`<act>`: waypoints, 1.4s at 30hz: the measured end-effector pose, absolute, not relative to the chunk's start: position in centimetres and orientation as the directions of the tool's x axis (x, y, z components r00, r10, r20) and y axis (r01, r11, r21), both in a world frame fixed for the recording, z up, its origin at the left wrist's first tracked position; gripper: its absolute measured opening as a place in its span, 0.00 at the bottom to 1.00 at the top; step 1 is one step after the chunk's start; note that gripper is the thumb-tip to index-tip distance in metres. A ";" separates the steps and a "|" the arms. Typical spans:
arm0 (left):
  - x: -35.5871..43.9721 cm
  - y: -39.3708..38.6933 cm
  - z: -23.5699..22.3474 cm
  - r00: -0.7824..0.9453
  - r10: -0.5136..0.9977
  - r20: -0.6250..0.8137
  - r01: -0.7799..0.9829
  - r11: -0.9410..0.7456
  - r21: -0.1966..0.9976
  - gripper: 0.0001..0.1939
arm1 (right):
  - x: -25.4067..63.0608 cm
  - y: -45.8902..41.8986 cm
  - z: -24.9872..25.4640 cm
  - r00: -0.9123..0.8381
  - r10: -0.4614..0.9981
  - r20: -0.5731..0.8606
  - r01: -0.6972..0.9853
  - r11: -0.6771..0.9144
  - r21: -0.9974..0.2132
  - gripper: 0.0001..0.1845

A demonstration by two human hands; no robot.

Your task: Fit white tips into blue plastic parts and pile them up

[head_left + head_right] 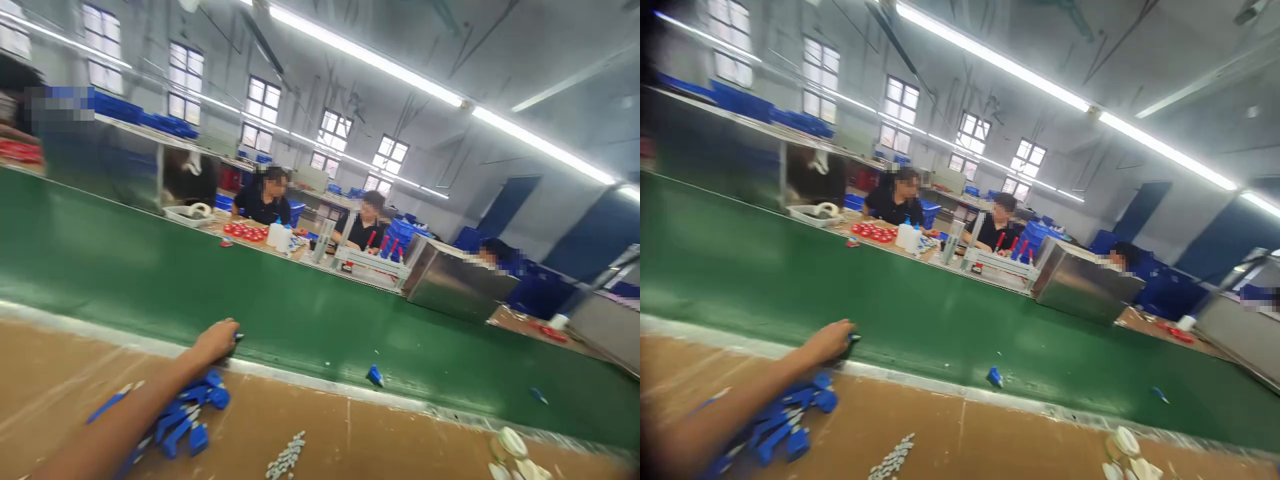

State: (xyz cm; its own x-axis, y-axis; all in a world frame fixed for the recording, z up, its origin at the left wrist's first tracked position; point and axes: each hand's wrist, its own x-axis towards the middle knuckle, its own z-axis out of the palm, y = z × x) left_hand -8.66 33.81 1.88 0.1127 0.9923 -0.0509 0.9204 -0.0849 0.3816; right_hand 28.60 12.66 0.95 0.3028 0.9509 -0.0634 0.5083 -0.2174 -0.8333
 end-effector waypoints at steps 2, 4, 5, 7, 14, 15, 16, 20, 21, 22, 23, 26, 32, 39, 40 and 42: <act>-9.1 33.8 2.1 0.132 0.991 -0.021 0.907 -0.112 0.406 0.04 | 31.2 12.5 2.8 0.328 0.945 0.011 0.650 -0.217 -0.728 0.07; -9.1 33.4 2.6 0.140 0.990 0.003 0.887 -0.127 0.443 0.10 | 32.8 14.6 3.8 0.327 0.942 0.083 0.771 -0.215 -0.600 0.04; -8.8 32.9 2.9 0.147 0.989 0.020 0.872 -0.140 0.468 0.12 | 33.1 16.3 4.0 0.316 0.943 0.103 0.815 -0.214 -0.539 0.09; -7.5 31.2 3.6 0.189 0.980 0.056 0.826 -0.189 0.532 0.13 | 33.0 20.2 3.6 0.286 0.952 0.108 0.876 -0.214 -0.431 0.18; 1.4 20.8 3.9 0.505 0.863 -0.027 0.577 -0.314 0.754 0.13 | 31.0 23.8 2.2 0.145 0.989 0.012 0.945 -0.135 -0.297 0.14; 2.3 19.5 4.0 0.536 0.843 -0.047 0.526 -0.289 0.800 0.12 | 31.2 22.6 2.4 0.123 0.992 -0.010 0.945 -0.120 -0.305 0.14; 3.1 18.4 4.2 0.564 0.823 -0.067 0.471 -0.254 0.845 0.12 | 31.4 21.2 2.6 0.093 0.995 -0.043 0.942 -0.102 -0.319 0.14; 4.7 16.1 5.5 0.664 0.733 -0.148 0.324 -0.104 0.940 0.14 | 32.9 14.1 3.9 -0.049 0.974 -0.220 0.919 -0.042 -0.392 0.09; 4.9 15.9 5.8 0.678 0.718 -0.156 0.312 -0.088 0.946 0.15 | 33.4 12.3 4.3 -0.066 0.968 -0.244 0.913 -0.040 -0.406 0.09; 5.0 15.7 6.0 0.686 0.710 -0.161 0.306 -0.081 0.949 0.15 | 33.9 10.7 4.9 -0.070 0.966 -0.249 0.907 -0.042 -0.419 0.10; 5.0 15.6 6.0 0.689 0.707 -0.160 0.306 -0.084 0.948 0.15 | 34.3 9.3 5.5 -0.061 0.970 -0.235 0.900 -0.048 -0.433 0.10; 4.6 14.6 5.6 0.685 0.715 -0.140 0.244 -0.044 0.969 0.17 | 34.7 6.3 7.9 0.002 0.993 -0.121 0.870 -0.062 -0.489 0.12; 2.8 10.0 5.5 0.723 0.640 -0.262 -0.209 0.563 0.799 0.20 | 28.8 2.4 9.8 -0.037 0.999 0.021 0.687 0.041 -0.725 0.11; 2.4 6.1 6.7 0.738 0.619 -0.269 -0.403 0.724 0.559 0.14 | 22.7 0.7 6.0 -0.049 0.989 0.141 0.163 0.148 -0.976 0.24; 2.3 6.0 6.8 0.728 0.634 -0.261 -0.420 0.713 0.562 0.14 | 22.5 0.7 5.5 -0.029 0.992 0.122 0.130 0.124 -0.984 0.26; 1.7 6.0 6.9 0.685 0.681 -0.260 -0.462 0.682 0.567 0.14 | 22.4 0.8 4.5 0.018 0.997 0.069 0.138 0.066 -0.988 0.27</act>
